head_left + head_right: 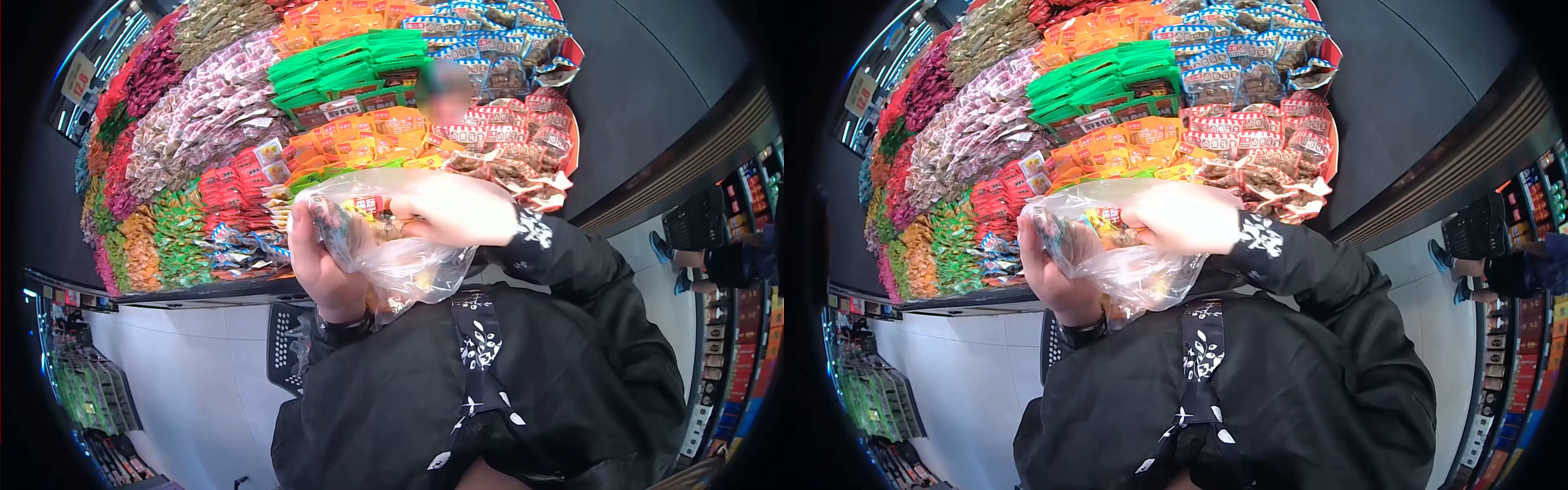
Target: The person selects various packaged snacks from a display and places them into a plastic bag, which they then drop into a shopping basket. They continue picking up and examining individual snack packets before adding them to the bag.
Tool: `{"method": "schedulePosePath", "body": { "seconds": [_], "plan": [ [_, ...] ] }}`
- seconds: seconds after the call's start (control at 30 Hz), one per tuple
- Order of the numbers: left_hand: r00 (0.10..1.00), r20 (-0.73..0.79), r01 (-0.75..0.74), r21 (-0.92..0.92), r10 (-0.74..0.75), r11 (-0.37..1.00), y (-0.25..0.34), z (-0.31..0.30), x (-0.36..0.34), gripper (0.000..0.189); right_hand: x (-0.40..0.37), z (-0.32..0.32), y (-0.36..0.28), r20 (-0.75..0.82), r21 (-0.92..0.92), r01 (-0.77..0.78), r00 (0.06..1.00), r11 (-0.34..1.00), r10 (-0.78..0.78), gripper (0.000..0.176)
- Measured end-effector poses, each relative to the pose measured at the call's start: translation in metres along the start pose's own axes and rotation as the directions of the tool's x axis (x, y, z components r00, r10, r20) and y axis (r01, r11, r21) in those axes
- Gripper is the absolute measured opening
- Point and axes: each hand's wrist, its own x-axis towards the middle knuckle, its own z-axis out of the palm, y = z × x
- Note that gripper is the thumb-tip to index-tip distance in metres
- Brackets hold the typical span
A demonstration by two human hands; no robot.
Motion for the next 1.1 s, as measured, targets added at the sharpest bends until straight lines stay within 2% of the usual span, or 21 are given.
{"method": "schedulePosePath", "body": {
  "seconds": [0.07, 0.13, 0.17, 0.2, 0.27, 0.3, 0.37, 0.47, 0.53, 0.57, 0.6, 0.67, 0.73, 0.77, 0.8, 0.87, 0.93, 0.97, 1.0, 1.1],
  "plan": [
    [0.98, 0.192, 0.064, -0.076, -0.048, 0.995, 0.011, -0.022, 0.004, 0.027, -0.001, -0.016, -0.018, -0.132, 0.106, 0.001, 0.991, 0.994, 0.014, 0.015],
    [0.998, 0.033, 0.047, 0.002, -0.047, 0.999, 0.02, -0.018, 0.004, 0.029, -0.003, -0.036, -0.034, -0.188, 0.374, -0.057, 0.973, 0.926, 0.135, 0.014],
    [0.998, -0.044, 0.046, 0.042, -0.044, 0.998, 0.025, -0.017, 0.005, 0.031, -0.004, -0.038, -0.032, -0.218, 0.509, -0.034, 0.961, 0.86, 0.168, 0.014],
    [0.999, 0.012, 0.045, 0.013, -0.045, 0.999, 0.026, -0.022, 0.008, 0.03, -0.004, -0.04, -0.037, -0.236, 0.786, 0.074, 0.954, 0.614, 0.187, 0.012],
    [0.99, 0.131, 0.055, -0.042, -0.049, 0.998, 0.022, -0.039, 0.016, 0.03, 0.003, -0.038, -0.039, -0.218, 0.931, 0.103, 0.926, 0.35, 0.309, 0.01],
    [0.98, 0.182, 0.087, -0.051, -0.077, 0.995, 0.021, -0.049, 0.018, 0.035, 0.007, -0.033, -0.036, -0.254, 0.912, 0.12, 0.917, 0.392, 0.308, 0.011],
    [0.972, 0.23, 0.055, 0.014, -0.057, 0.998, 0.018, -0.058, 0.015, 0.041, 0.013, -0.019, -0.04, -0.245, 0.919, 0.108, 0.91, 0.379, 0.333, 0.011],
    [0.944, 0.32, 0.044, 0.116, -0.079, 0.992, 0.03, -0.045, 0.01, 0.057, 0.022, -0.006, -0.05, -0.217, 0.912, 0.077, 0.924, 0.402, 0.315, 0.013],
    [0.925, 0.362, 0.115, 0.017, -0.113, 0.993, 0.035, -0.033, 0.008, 0.056, 0.034, 0.001, -0.066, -0.353, 0.85, 0.139, 0.866, 0.508, 0.354, 0.026],
    [0.898, 0.416, 0.158, 0.0, -0.143, 0.987, 0.033, -0.042, 0.006, 0.064, 0.036, 0.002, -0.07, -0.354, 0.816, 0.124, 0.88, 0.565, 0.318, 0.033],
    [0.895, 0.402, 0.217, -0.014, -0.193, 0.976, 0.037, -0.037, 0.002, 0.056, 0.038, 0.002, -0.073, -0.351, 0.777, 0.112, 0.894, 0.619, 0.278, 0.041],
    [0.902, 0.352, 0.304, -0.112, -0.248, 0.946, 0.041, -0.036, -0.003, 0.048, 0.041, -0.001, -0.078, -0.298, 0.856, 0.15, 0.925, 0.494, 0.235, 0.043],
    [0.913, 0.337, 0.293, -0.152, -0.229, 0.944, 0.04, -0.046, -0.005, 0.044, 0.037, -0.008, -0.077, -0.158, 0.98, 0.135, 0.974, 0.149, 0.16, 0.053],
    [0.921, 0.325, 0.282, -0.172, -0.215, 0.944, 0.04, -0.05, -0.008, 0.043, 0.04, -0.006, -0.078, -0.163, 0.957, 0.095, 0.959, 0.276, 0.234, 0.069],
    [0.95, 0.272, 0.202, -0.157, -0.154, 0.967, 0.044, -0.048, -0.014, 0.042, 0.039, -0.003, -0.07, -0.173, 0.981, 0.159, 0.978, 0.115, 0.121, 0.064],
    [0.985, 0.173, 0.044, -0.104, -0.026, 0.994, 0.049, -0.037, -0.027, 0.042, 0.038, 0.006, -0.072, -0.201, 0.974, 0.19, 0.976, 0.123, 0.079, 0.064],
    [0.991, 0.074, -0.116, 0.01, 0.115, 0.993, 0.047, -0.033, -0.035, 0.042, 0.034, 0.008, -0.067, -0.136, 0.946, 0.147, 0.989, 0.289, -0.057, 0.057],
    [0.983, 0.048, -0.18, 0.102, 0.176, 0.978, 0.047, -0.034, -0.04, 0.042, 0.035, 0.015, -0.075, -0.175, 0.914, 0.168, 0.984, 0.37, -0.013, 0.048],
    [0.972, 0.027, -0.234, 0.197, 0.233, 0.952, 0.047, -0.035, -0.047, 0.042, 0.035, 0.018, -0.071, -0.058, 0.888, 0.078, 0.997, 0.454, -0.059, 0.042],
    [0.962, 0.003, -0.262, 0.3, 0.273, 0.917, 0.044, -0.04, -0.062, 0.044, 0.033, 0.026, -0.079, -0.036, 0.92, 0.067, 0.996, 0.386, -0.086, 0.04]
  ]
}}
